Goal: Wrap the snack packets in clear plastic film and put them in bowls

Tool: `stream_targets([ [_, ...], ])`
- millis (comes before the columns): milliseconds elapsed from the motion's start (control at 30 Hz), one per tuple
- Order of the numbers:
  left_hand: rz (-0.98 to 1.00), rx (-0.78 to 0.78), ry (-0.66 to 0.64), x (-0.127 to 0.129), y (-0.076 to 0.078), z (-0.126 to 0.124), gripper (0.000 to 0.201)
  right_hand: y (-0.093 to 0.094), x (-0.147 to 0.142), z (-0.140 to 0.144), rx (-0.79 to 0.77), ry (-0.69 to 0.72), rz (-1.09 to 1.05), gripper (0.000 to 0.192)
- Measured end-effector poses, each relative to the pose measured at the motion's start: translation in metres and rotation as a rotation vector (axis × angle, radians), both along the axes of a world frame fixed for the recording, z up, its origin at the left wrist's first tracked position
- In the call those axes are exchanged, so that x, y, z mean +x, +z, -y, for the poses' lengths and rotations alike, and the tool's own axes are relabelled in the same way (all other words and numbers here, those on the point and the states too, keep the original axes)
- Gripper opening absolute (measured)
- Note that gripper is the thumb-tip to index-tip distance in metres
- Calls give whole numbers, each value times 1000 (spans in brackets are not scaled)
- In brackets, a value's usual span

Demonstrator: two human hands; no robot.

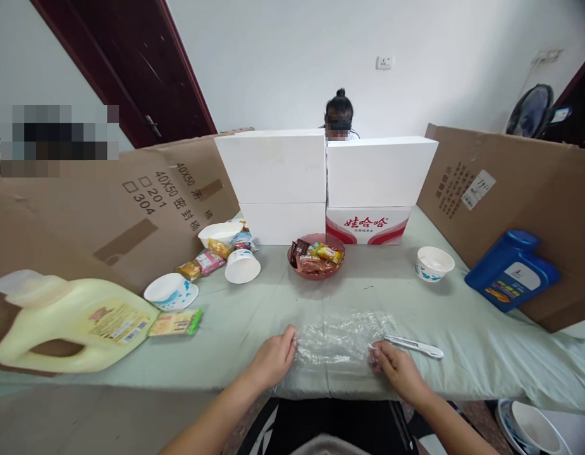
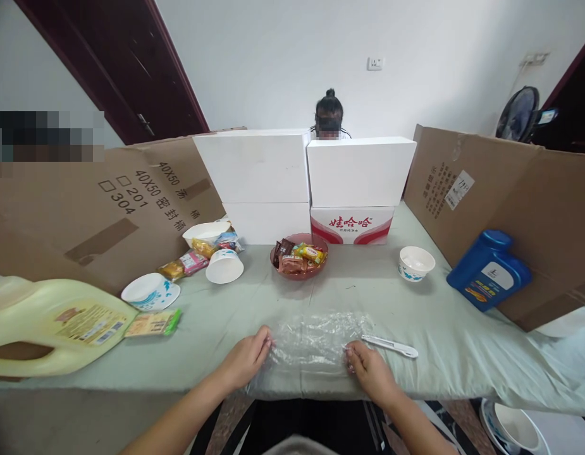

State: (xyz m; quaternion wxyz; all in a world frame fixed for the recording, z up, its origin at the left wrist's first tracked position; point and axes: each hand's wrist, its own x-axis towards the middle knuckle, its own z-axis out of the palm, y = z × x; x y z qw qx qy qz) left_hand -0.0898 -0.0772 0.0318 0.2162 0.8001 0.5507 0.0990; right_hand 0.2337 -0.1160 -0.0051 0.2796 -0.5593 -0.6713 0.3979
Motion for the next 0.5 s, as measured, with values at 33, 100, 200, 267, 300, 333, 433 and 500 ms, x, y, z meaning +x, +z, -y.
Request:
stream_targets([
  [33,-94,0,26,0,4,2,13,-2,-3,-1,-4,1,-11,41],
  [100,-198,-10,89,4,15,6,12,-6,-9,-2,-24,8,-38,41],
  [200,-156,37,178,14,29,5,11,-11,-17,-7,-42,-21,-77,42],
  [267,-29,110,152,20,29,-1,9,-11,-19,-10,-30,-59,-128,45],
  [300,58,132,117,23,26,-6,9,-10,-18,-11,-16,-71,-160,48],
  [333,156,133,85,25,19,-11,8,-9,-16,-11,-2,-76,-185,53],
  [433,472,7,129,30,-9,-28,10,-7,-8,-9,18,-88,-189,82],
  [500,633,-93,278,31,-29,-37,11,-9,-4,-8,19,-117,-160,85],
])
